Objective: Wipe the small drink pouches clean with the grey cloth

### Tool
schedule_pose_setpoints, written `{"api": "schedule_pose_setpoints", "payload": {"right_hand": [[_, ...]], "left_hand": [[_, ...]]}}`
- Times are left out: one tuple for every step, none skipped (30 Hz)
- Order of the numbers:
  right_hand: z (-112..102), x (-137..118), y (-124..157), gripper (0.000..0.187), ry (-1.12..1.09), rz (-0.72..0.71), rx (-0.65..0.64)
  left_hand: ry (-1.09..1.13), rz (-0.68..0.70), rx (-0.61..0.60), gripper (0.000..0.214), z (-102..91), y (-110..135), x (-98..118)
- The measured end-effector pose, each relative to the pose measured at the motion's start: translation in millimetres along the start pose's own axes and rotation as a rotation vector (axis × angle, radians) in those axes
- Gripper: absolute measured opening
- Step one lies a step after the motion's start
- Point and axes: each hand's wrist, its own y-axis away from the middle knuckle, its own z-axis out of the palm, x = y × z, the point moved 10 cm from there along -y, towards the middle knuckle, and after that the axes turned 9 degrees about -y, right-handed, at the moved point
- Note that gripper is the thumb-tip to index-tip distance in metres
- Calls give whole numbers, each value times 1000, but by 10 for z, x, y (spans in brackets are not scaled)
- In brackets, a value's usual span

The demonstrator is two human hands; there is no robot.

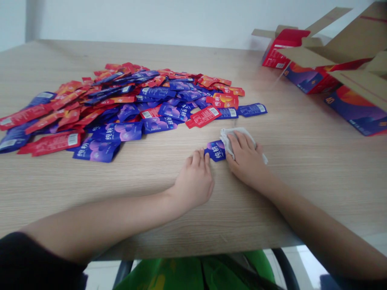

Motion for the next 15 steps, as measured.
{"api": "schedule_pose_setpoints", "payload": {"right_hand": [[5, -69, 7, 54, 6, -18, 5], [18, -164, 18, 54, 12, -51, 4], [36, -275, 34, 53, 14, -96, -4], [57, -391, 53, 54, 12, -149, -18], [76, -493, 75, 54, 6, -198, -33], [87, -568, 93, 54, -2, -236, -45], [92, -610, 107, 54, -11, -261, -56], [92, -617, 113, 54, -18, -271, -63], [87, -590, 111, 54, -20, -268, -69], [79, -533, 102, 54, -20, -252, -72], [66, -450, 86, 55, -17, -225, -71], [51, -349, 66, 55, -14, -189, -68], [34, -240, 44, 55, -11, -148, -63], [16, -130, 22, 55, -9, -106, -56], [3, -34, 3, 55, -9, -69, -52]], "left_hand": [[2, 0, 5, 65, -3, 0, -1], [5, -1, 10, 65, -7, -1, -4], [9, -2, 17, 65, -14, -1, -6], [14, -1, 24, 63, -22, -2, -7], [19, 3, 30, 60, -30, -2, -5], [24, 8, 35, 56, -38, -2, -1], [28, 14, 38, 54, -44, -3, 3], [29, 15, 40, 53, -49, -3, 4], [28, 13, 39, 54, -49, -5, 2], [24, 8, 35, 57, -45, -6, -2], [20, 3, 29, 60, -38, -8, -5], [15, -1, 20, 63, -28, -10, -7], [10, -2, 11, 65, -17, -11, -7], [6, 1, 2, 66, -7, -12, -3], [4, 3, -5, 66, 1, -12, 0]]}}
